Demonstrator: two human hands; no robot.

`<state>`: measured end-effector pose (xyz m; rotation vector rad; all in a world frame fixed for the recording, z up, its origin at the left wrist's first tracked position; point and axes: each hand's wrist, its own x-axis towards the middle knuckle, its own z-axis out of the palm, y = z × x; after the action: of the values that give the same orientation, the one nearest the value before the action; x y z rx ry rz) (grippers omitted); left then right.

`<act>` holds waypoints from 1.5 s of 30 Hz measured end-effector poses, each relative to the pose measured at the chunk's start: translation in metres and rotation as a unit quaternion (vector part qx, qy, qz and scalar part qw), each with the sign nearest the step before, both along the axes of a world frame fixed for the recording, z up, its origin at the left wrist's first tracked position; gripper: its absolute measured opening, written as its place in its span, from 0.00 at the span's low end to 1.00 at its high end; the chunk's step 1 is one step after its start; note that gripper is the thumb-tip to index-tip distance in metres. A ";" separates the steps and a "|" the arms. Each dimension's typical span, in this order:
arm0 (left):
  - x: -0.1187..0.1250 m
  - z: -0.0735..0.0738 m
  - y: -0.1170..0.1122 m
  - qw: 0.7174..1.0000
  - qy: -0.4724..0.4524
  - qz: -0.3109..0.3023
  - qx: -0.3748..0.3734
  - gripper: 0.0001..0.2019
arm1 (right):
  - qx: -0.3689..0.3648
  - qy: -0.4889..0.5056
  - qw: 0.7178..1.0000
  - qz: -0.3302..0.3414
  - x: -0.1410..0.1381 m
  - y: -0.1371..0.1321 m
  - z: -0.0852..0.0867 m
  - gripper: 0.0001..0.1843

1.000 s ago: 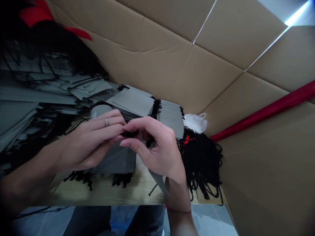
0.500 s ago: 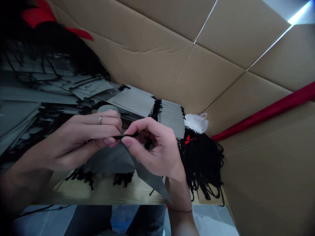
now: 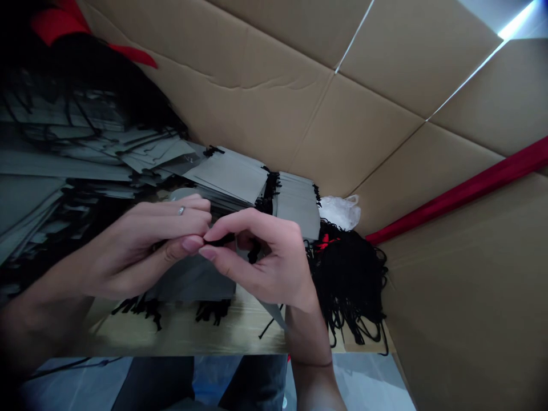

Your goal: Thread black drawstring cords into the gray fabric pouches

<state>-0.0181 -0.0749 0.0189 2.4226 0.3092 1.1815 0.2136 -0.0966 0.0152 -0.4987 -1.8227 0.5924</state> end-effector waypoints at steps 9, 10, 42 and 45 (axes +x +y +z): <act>-0.004 0.005 -0.003 0.998 -0.035 -0.040 -0.039 0.19 | -0.081 0.024 0.996 -0.001 0.001 -0.007 0.004 0.14; -0.005 0.005 -0.004 0.999 -0.032 -0.023 -0.032 0.18 | -0.093 0.020 0.995 0.001 0.002 -0.008 0.006 0.15; -0.001 0.003 -0.001 0.999 0.011 0.025 -0.018 0.18 | 0.014 -0.016 1.000 -0.011 0.000 0.006 -0.004 0.07; -0.001 0.003 -0.001 0.999 -0.004 0.016 -0.032 0.18 | -0.012 0.020 0.999 -0.026 -0.003 0.005 -0.008 0.10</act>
<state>-0.0189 -0.0759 0.0224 2.3647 0.3793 1.1772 0.2107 -0.0921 0.0071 -0.5455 -1.7604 0.5859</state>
